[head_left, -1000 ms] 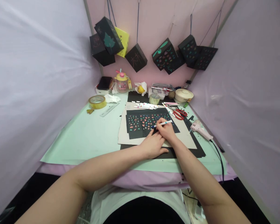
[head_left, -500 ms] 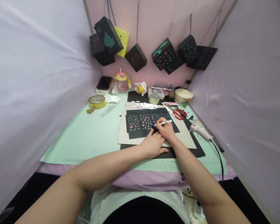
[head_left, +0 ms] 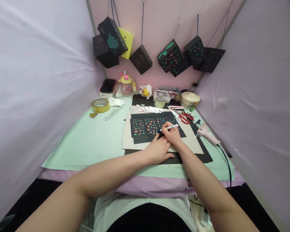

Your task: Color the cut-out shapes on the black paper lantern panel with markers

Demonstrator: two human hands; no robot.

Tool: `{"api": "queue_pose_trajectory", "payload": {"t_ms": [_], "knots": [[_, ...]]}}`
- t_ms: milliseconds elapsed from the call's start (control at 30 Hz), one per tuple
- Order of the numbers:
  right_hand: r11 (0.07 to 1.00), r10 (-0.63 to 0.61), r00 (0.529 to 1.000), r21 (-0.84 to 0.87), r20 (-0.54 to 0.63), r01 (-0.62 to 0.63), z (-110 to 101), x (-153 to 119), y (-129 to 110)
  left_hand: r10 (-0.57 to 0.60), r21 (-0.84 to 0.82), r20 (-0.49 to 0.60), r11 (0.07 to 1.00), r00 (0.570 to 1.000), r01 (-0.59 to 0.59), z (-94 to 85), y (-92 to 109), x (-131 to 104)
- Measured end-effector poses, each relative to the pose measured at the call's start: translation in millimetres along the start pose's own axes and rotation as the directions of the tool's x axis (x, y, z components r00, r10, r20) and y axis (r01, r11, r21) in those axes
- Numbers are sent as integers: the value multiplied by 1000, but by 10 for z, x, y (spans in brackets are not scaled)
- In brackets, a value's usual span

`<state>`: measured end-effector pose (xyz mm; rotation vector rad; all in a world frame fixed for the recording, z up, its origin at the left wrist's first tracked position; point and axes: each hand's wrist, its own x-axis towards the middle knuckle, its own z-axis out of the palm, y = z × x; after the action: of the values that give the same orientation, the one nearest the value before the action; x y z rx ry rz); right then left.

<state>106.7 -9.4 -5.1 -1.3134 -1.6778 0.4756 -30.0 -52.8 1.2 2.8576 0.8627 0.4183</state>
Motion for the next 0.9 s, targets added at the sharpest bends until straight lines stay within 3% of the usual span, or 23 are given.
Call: {"api": "queue_pose_trajectory", "payload": {"t_ms": [900], "knots": [[999,18,999,-28,-27,-19,10,6,19,9,14,-4,1000,1000,-9,2,-1,3]]}}
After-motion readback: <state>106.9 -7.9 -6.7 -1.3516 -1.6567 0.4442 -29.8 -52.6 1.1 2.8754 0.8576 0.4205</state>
